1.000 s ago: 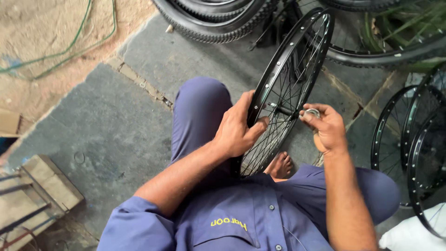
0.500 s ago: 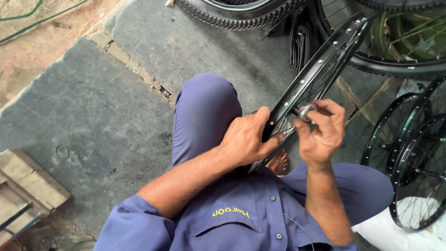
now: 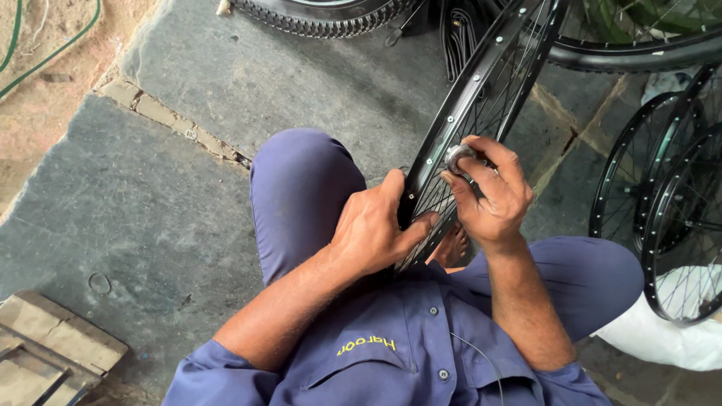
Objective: The person assembles a bicycle wheel by inserting spokes into the rim and securing them with nipples, then rotating the completed wheel to check its alignment.
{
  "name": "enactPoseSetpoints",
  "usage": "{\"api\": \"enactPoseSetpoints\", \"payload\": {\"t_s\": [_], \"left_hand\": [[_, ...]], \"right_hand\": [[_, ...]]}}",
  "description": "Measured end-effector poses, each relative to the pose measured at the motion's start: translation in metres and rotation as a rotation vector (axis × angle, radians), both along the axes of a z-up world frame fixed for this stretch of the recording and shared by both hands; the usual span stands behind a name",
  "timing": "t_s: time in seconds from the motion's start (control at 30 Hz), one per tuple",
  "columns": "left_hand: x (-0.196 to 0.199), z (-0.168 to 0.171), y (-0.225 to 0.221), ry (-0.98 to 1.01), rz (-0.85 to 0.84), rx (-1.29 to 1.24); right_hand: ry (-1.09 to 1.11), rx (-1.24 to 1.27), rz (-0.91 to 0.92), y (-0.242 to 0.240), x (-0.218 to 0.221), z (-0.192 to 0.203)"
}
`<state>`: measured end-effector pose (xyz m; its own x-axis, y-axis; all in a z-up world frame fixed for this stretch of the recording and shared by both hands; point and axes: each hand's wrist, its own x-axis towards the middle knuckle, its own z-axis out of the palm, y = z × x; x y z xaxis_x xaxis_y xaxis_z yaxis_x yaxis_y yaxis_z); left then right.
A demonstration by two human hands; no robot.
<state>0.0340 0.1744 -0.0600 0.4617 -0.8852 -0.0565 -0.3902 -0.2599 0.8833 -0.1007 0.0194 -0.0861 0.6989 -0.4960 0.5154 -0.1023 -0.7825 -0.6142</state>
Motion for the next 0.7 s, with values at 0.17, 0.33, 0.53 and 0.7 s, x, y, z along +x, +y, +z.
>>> {"api": "enactPoseSetpoints", "payload": {"t_s": [0.17, 0.33, 0.53, 0.7], "left_hand": [[-0.003, 0.002, 0.002, -0.044, -0.005, -0.042], [-0.008, 0.007, 0.000, -0.011, -0.004, 0.049], [-0.014, 0.007, 0.003, -0.040, 0.009, 0.060], [-0.026, 0.005, 0.013, -0.115, 0.032, 0.022]], "right_hand": [[-0.027, -0.061, 0.016, -0.001, -0.008, 0.001], [-0.021, -0.037, -0.020, 0.004, -0.021, 0.002], [-0.020, -0.030, -0.041, 0.010, -0.028, 0.005], [-0.032, 0.018, 0.012, 0.016, -0.025, 0.016]]}}
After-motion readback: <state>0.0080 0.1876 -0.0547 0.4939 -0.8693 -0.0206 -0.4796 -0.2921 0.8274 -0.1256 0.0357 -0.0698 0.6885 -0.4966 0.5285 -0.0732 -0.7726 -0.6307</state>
